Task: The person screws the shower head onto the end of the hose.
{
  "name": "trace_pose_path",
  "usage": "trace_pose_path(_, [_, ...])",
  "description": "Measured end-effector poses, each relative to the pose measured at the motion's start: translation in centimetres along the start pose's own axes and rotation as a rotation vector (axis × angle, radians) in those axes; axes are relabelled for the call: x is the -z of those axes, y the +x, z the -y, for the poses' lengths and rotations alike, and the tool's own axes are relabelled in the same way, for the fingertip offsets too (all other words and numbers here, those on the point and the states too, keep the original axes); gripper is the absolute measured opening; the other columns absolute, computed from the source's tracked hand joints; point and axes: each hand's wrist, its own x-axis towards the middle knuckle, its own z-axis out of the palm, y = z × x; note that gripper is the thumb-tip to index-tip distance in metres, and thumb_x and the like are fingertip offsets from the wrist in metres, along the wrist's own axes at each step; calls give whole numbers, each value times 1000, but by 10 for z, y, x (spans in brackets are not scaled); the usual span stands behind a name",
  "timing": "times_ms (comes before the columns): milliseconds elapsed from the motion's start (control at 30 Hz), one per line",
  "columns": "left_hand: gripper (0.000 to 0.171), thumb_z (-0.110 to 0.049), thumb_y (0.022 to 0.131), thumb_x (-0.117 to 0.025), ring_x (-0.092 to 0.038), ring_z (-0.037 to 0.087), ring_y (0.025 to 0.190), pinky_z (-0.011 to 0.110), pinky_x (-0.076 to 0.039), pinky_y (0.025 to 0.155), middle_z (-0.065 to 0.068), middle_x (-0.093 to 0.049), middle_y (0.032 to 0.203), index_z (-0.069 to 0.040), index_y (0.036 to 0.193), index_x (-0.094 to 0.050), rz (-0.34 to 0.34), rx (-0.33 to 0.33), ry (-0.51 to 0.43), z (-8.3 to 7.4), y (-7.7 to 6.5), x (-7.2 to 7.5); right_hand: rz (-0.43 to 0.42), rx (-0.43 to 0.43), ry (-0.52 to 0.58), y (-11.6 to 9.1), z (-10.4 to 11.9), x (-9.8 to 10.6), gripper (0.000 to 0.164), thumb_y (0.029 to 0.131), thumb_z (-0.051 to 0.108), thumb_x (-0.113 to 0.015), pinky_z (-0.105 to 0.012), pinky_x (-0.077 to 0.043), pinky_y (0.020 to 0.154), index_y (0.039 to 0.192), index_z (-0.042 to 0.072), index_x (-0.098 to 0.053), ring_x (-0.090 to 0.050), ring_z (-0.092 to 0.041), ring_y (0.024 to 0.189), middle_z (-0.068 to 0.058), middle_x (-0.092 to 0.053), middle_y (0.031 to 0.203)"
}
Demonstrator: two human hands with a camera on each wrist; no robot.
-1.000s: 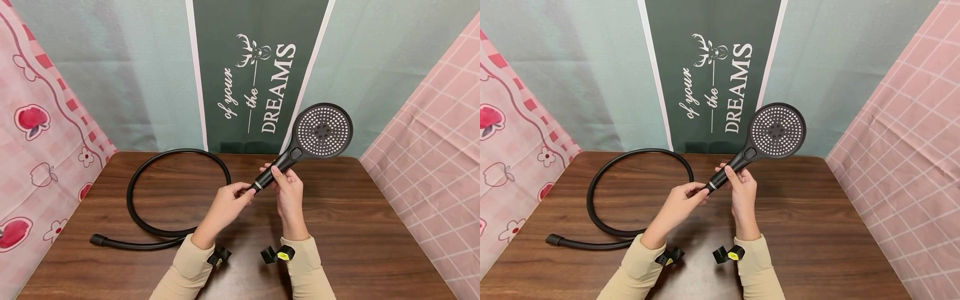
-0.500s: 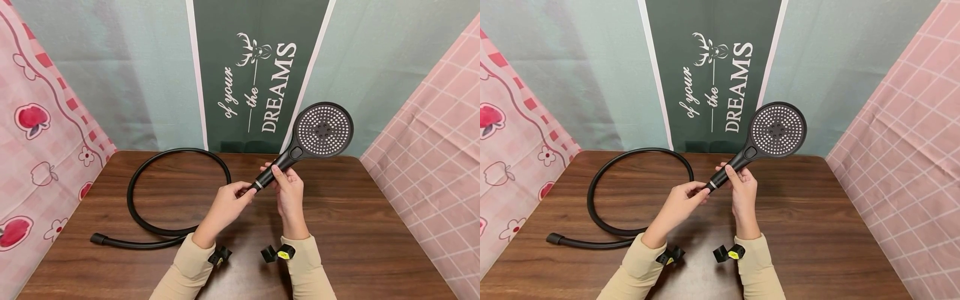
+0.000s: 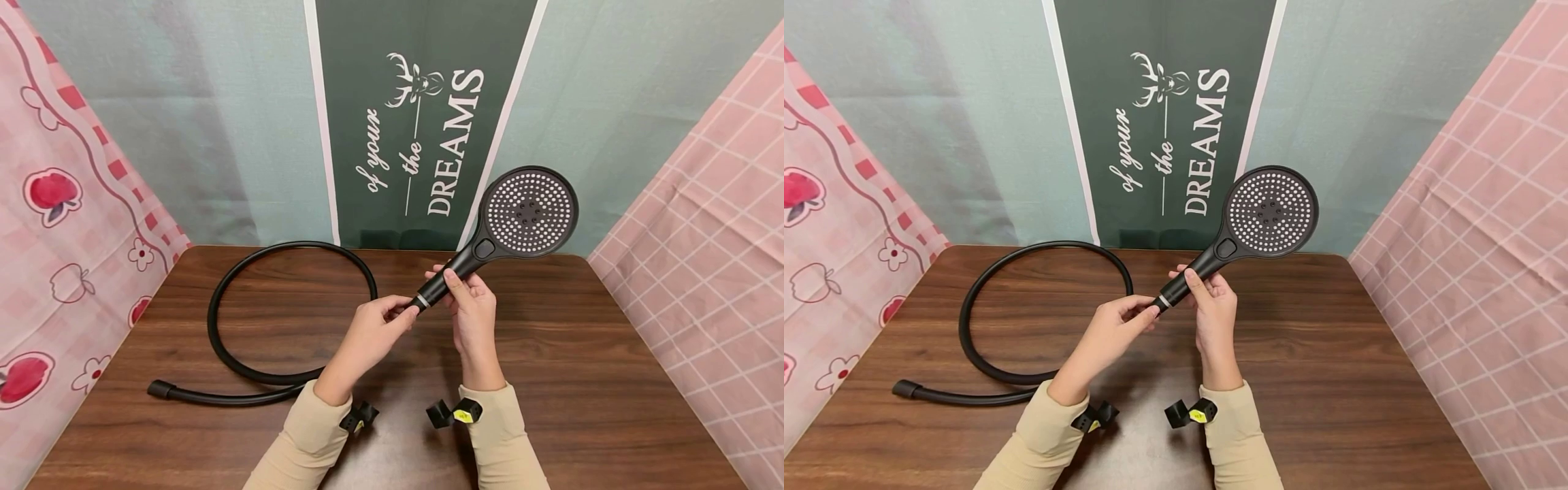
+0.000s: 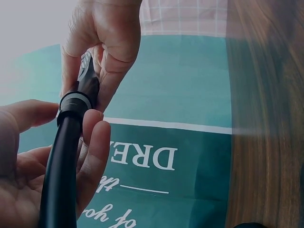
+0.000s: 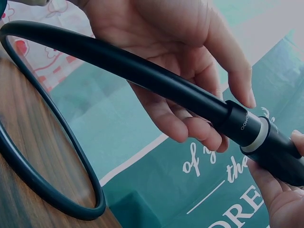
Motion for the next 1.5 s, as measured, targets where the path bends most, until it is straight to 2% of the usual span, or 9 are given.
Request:
trace_pose_path(100, [26,-26,99,-62,-68,12,79,27,-52,68,6,-72,87,-8,115,-71,1,6,3,1,0,0,-1,-3,1,0,0,0,14,98,9,-61,-25,-58,78,110,2,-64,-76,-13,88,-1,-77,91])
trace_pose_path(567, [23,-23,98,-64,-67,9,75,26,-52,66,8,-72,86,-7,112,-72,-9,-14,17,0,-1,-1,3,-3,-5,0,-1,1,15,98,11,-61,-25,-58,79,110,2,-64,-75,-13,88,-1,-77,92])
trace_pose_path(933, [24,-23,97,-64,-69,26,82,25,-51,66,8,-72,86,-7,112,-72,-14,-22,3,1,-1,-1,2,0,-1,0,-1,1,13,98,9,-61,-26,-58,79,109,3,-65,-76,-13,88,-1,-76,92])
trace_pose_path(1067, [26,-25,98,-63,-69,22,82,28,-51,68,11,-72,88,-9,116,-72,-9,-1,-10,1,-1,0,4,1,6,-1,0,0,13,99,9,-60,-26,-58,79,109,3,-65,-76,-13,88,-1,-76,92])
trace_pose_path(1267, [26,-25,98,-63,-68,12,79,28,-53,70,6,-73,88,-8,115,-72,5,1,-11,0,-1,1,1,-3,4,-1,1,1,13,99,9,-60,-26,-58,79,109,4,-65,-76,-13,88,-1,-76,92])
trace_pose_path(1500, [24,-22,97,-64,-68,11,77,27,-52,68,6,-73,87,-7,113,-72,4,-3,-1,-1,-1,1,1,-7,1,-1,1,1,13,99,9,-60,-25,-58,79,110,3,-65,-76,-13,88,0,-76,92])
